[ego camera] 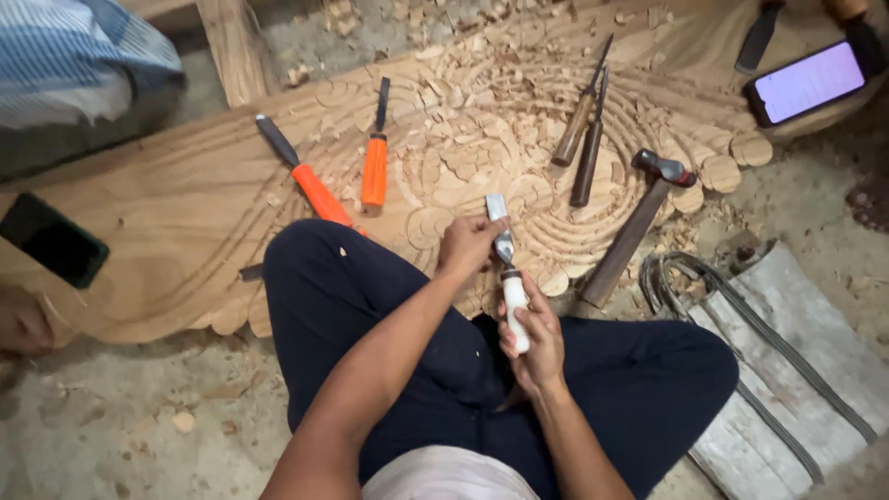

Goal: The person carves an intricate design into a wooden headboard using various chisels and a hammer. They switch between different tools and occasionally brush away wood shavings by hand while working.

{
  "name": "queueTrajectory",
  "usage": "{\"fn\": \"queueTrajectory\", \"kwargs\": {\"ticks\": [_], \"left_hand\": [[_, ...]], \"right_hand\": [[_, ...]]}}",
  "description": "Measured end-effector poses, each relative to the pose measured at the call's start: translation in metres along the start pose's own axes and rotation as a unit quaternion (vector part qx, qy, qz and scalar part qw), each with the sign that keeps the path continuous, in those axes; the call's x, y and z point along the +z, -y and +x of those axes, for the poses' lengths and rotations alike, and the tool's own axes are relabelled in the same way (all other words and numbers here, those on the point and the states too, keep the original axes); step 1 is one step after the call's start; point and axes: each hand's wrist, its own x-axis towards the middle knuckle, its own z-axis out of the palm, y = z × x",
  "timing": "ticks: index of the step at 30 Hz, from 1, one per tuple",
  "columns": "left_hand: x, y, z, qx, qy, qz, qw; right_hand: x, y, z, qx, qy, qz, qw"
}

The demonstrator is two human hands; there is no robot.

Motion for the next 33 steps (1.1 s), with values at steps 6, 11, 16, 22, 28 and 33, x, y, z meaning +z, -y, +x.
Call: {"fn": "queueTrajectory", "kwargs": {"ticks": [6,11,16,22,28,33], "left_hand": [[-0.002,-0.027,-0.009,0.009,-0.024,0.037,0.999],[0.024,0.032,0.034,0.08,0.065,-0.12,0.987],[0.006,0.041,0.014,0.014,0.12,-0.156,0.98],[-0.003,0.027,-0.006,0.044,0.064,0.046,0.996],[0.004,0.028,0.0,0.002,0.071,0.034,0.997],[0.0,0.009,-0.007,0.011,0.05,0.054,0.997]], "right_hand": [[0.003,-0.012,0.01,-0.021,-0.049,-0.016,0.998],[0.019,0.013,0.016,-0.127,-0.01,-0.012,0.992],[0.0,0.014,-0.01,-0.093,-0.043,-0.007,0.995],[-0.008,0.015,-0.023,0.019,-0.013,-0.057,0.998],[-0.013,0.032,-0.018,0.079,-0.037,-0.025,0.996],[-0.017,0.025,-0.014,0.075,-0.009,0.011,0.997]]}}
